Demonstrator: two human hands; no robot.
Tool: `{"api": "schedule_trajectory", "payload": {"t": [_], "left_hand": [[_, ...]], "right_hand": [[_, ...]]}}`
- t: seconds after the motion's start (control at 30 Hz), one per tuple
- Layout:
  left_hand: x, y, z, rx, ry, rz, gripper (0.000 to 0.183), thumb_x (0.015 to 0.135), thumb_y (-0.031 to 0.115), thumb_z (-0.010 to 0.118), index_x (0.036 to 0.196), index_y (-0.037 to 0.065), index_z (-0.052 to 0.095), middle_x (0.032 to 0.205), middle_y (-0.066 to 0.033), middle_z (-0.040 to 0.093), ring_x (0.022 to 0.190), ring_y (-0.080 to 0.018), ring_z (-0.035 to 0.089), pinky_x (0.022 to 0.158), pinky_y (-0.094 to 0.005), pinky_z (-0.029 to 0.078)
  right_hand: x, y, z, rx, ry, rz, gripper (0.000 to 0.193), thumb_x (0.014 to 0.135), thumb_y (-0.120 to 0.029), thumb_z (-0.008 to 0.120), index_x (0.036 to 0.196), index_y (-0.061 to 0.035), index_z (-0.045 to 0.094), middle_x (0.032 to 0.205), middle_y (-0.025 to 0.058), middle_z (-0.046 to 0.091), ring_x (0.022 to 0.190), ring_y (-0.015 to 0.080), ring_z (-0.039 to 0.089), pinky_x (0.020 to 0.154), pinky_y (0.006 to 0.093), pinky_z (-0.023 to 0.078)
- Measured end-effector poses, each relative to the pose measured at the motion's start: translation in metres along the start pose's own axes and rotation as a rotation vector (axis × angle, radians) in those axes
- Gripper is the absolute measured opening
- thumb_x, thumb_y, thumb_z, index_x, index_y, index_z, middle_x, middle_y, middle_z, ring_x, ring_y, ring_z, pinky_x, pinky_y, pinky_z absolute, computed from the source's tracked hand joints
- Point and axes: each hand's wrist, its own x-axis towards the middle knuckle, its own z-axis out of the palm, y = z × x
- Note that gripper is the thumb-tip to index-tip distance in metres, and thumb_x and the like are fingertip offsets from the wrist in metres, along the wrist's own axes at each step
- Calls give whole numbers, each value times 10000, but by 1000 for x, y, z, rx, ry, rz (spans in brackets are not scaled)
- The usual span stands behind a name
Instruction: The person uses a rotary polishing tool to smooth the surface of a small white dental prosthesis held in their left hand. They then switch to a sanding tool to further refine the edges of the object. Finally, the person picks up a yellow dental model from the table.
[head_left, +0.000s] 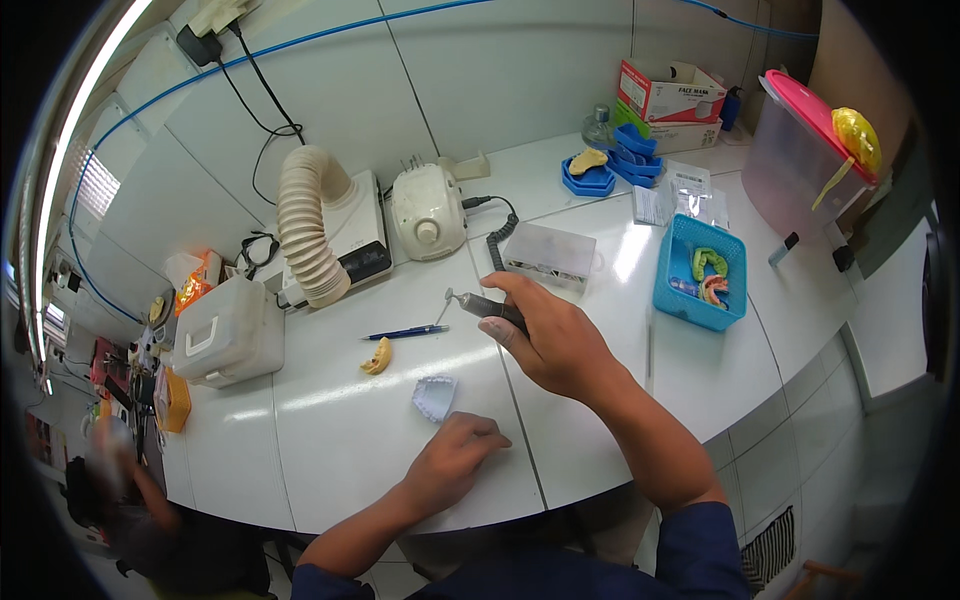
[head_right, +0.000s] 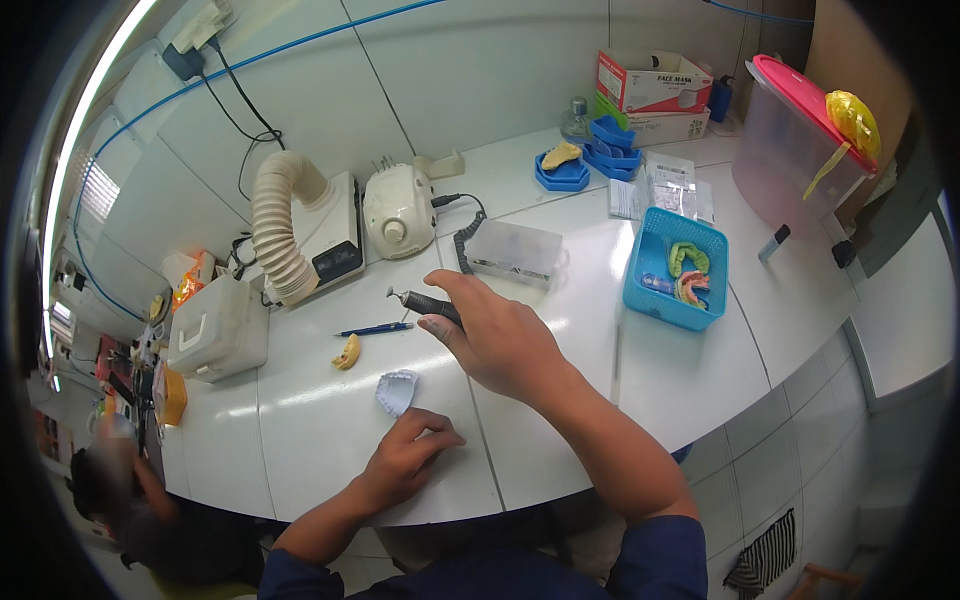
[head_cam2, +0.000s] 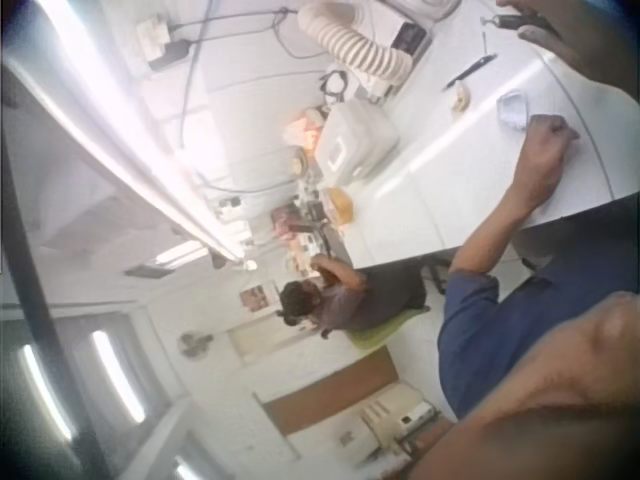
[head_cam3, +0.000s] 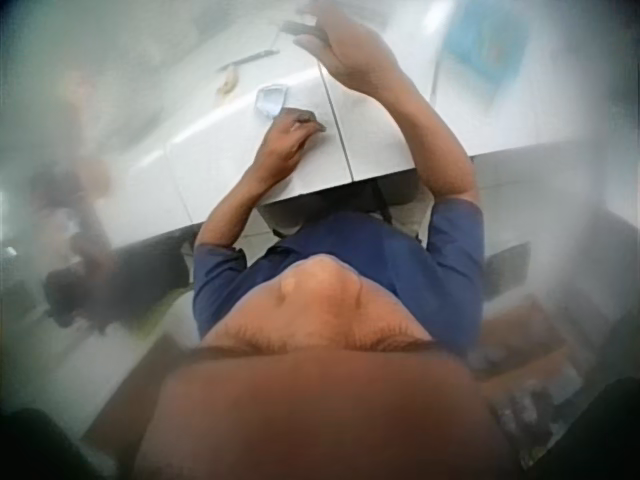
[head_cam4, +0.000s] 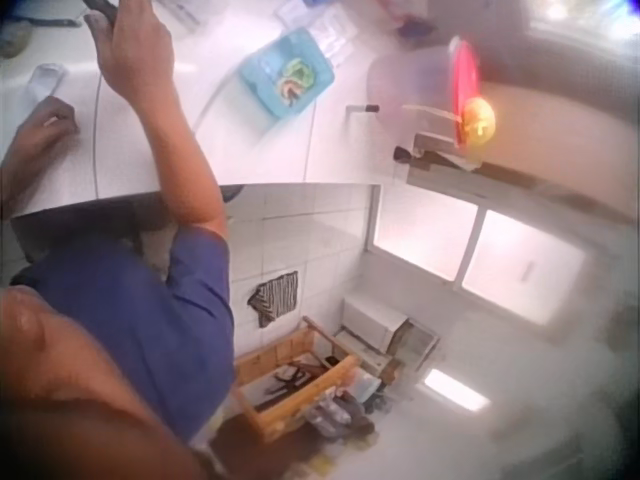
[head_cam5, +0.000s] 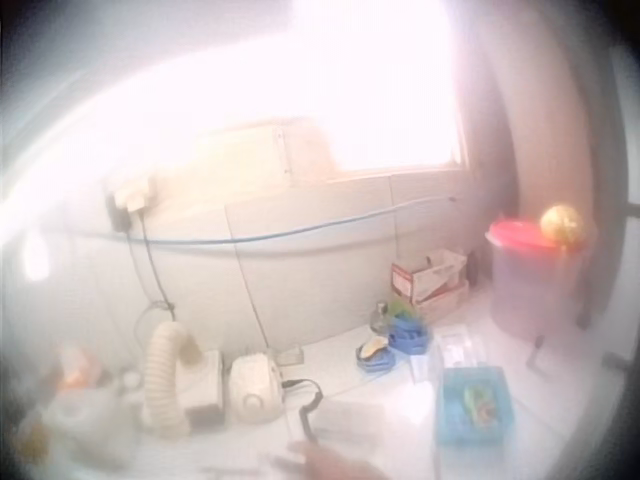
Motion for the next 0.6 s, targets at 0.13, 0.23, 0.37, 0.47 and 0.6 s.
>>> {"api": "schedule_trajectory", "payload": {"t": [0.13,0.23,0.37,0.47,0.6], "left_hand": [[6,-6,7,269,32,76,242,739,-12,630,978,-8,671,1012,-115,626,976,-276,607,848,-373,524],[19,-16,7,373,129,71,237,706,-56,686,939,-11,690,983,-115,656,936,-282,623,811,-387,537],[45,-20,7,395,154,45,186,803,41,650,985,9,674,999,-112,648,954,-290,612,887,-386,499],[42,-16,-16,374,279,-16,221,800,63,707,1012,13,668,991,-123,653,938,-303,617,871,-380,498],[29,-25,-43,143,669,-118,210,806,33,751,996,17,664,977,-119,665,856,-256,628,782,-345,519]], "right_hand": [[0,-1,3,31,-1,-34,406,941,-257,654,1267,-59,513,1082,165,637,861,352,648,723,440,518],[1,0,5,79,-36,1,404,935,-247,653,1255,-44,514,1077,148,631,882,357,640,739,436,518],[-1,18,7,-38,65,-178,383,877,-182,713,1220,-90,568,918,106,638,809,301,652,713,386,525],[-2,6,2,-200,-72,-171,372,855,-177,733,1201,-134,606,925,76,641,811,272,655,698,383,528],[-3,2,5,-368,-104,-325,374,826,-220,758,1170,-159,628,906,47,645,783,238,655,660,364,520]]}}
